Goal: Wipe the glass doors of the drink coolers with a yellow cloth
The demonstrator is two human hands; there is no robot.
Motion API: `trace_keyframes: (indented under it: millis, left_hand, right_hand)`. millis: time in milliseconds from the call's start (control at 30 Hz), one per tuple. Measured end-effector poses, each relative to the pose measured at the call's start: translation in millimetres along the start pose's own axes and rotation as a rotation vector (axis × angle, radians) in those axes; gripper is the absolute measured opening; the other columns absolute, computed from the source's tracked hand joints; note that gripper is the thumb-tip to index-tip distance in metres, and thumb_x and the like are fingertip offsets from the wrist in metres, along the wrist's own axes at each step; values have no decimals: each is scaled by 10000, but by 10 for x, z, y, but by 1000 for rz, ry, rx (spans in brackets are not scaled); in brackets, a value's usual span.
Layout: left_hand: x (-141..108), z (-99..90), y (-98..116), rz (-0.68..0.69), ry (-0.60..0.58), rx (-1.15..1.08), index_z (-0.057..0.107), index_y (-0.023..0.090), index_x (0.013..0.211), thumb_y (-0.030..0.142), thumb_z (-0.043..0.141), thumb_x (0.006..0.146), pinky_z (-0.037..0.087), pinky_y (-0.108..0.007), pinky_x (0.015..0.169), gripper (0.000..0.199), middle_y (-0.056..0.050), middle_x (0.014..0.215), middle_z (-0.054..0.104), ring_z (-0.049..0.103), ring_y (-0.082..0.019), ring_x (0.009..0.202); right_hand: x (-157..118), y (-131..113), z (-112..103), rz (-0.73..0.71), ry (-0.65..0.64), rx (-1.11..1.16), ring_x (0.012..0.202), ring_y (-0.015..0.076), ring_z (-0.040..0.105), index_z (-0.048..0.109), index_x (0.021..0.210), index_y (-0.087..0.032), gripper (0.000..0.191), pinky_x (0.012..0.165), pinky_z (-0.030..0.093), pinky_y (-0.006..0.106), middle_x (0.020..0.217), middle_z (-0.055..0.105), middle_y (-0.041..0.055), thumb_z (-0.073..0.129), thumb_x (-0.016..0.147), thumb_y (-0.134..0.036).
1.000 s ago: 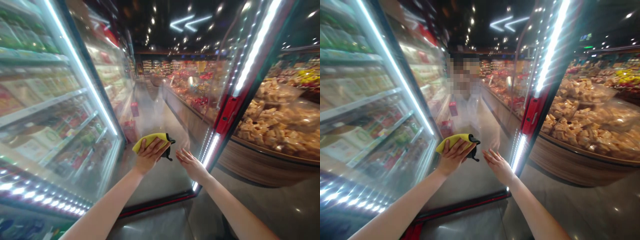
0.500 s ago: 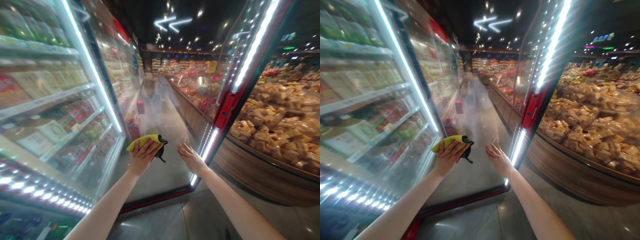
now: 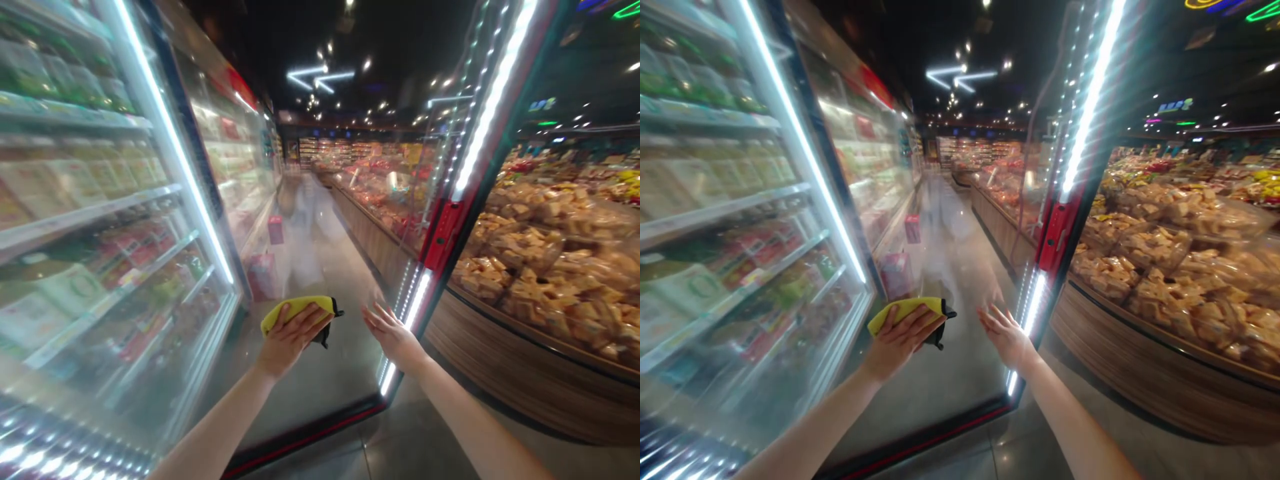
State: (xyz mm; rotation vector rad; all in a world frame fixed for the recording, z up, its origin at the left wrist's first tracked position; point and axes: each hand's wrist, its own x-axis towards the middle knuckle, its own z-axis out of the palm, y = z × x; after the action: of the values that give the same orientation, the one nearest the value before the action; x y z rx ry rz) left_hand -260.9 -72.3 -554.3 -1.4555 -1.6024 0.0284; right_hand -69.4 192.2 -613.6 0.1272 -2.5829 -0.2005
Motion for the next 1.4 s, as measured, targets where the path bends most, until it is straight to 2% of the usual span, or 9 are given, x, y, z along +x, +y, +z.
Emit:
trace_keyframes:
  millis: [300, 467, 600, 733, 900, 1033, 1233, 1300, 1400]
  left_hand:
    - [164, 298, 342, 48, 80, 85, 525, 398, 1449, 248, 581, 950, 2, -499, 1313, 524, 115, 1674, 257, 45, -177, 1591]
    - [296, 449, 740, -273, 146, 27, 556, 396, 1423, 288, 589, 935, -22, -531, 1309, 501, 122, 1581, 441, 41, -172, 1591]
    - [92, 667, 988, -214, 168, 35, 525, 368, 1452, 281, 606, 920, -48, -498, 1309, 546, 114, 1537, 505, 33, -150, 1589]
    - [-145, 745, 965, -180, 200, 47, 438, 372, 1513, 285, 609, 923, -14, -440, 1312, 620, 89, 1505, 551, 157, -126, 1571]
    - [169, 728, 939, -480, 315, 94, 396, 335, 1553, 343, 669, 892, -13, -531, 1291, 716, -31, 1623, 390, 282, -293, 1541]
    - [359, 761, 919, -447, 329, 143, 366, 322, 1569, 314, 641, 900, 9, -563, 1284, 724, -35, 1655, 319, 256, -309, 1550]
    - [196, 820, 917, -421, 284, 189, 372, 318, 1565, 261, 620, 898, 48, -594, 1274, 715, -38, 1658, 315, 265, -316, 1546]
    - [313, 848, 960, -450, 317, 189, 361, 328, 1569, 248, 627, 889, 41, -604, 1271, 734, -38, 1660, 308, 265, -321, 1545]
    - [803, 881, 1044, -434, 355, 178, 353, 330, 1573, 269, 643, 884, 7, -603, 1274, 750, -35, 1666, 281, 248, -324, 1551]
  right_hand:
    - [-59, 316, 156, -215, 125, -6, 1524, 268, 315, 577, 1424, -124, 440, 1184, 450, 476, 1525, 527, 124, 452, 1002, -117]
    - [-108, 544, 295, -340, 239, -101, 1511, 239, 344, 640, 1347, -105, 384, 1204, 430, 399, 1444, 614, 111, 432, 1026, -133]
    - [-107, 640, 472, -376, 338, -160, 1488, 207, 387, 645, 1348, -143, 380, 1205, 428, 346, 1431, 629, 89, 438, 1030, -131]
    - [-105, 679, 634, -370, 497, -198, 1460, 201, 437, 610, 1390, -185, 434, 1230, 399, 418, 1447, 616, 83, 443, 1006, -69]
    - [-129, 698, 721, -410, 554, -273, 1453, 236, 452, 607, 1387, -152, 412, 1197, 449, 445, 1492, 568, 115, 464, 1005, -91]
    - [-95, 795, 748, -416, 533, -298, 1466, 264, 431, 577, 1420, -106, 471, 1157, 497, 425, 1520, 531, 145, 457, 967, -62]
    - [-45, 918, 857, -392, 508, -293, 1460, 276, 441, 562, 1438, -129, 506, 1157, 489, 459, 1540, 506, 143, 443, 952, -55]
    - [-67, 898, 880, -415, 507, -299, 1449, 282, 457, 573, 1426, -141, 474, 1144, 498, 479, 1530, 518, 145, 447, 973, -80]
    - [-84, 865, 854, -459, 535, -286, 1413, 260, 506, 630, 1358, -163, 399, 1144, 501, 474, 1493, 564, 131, 482, 993, -105]
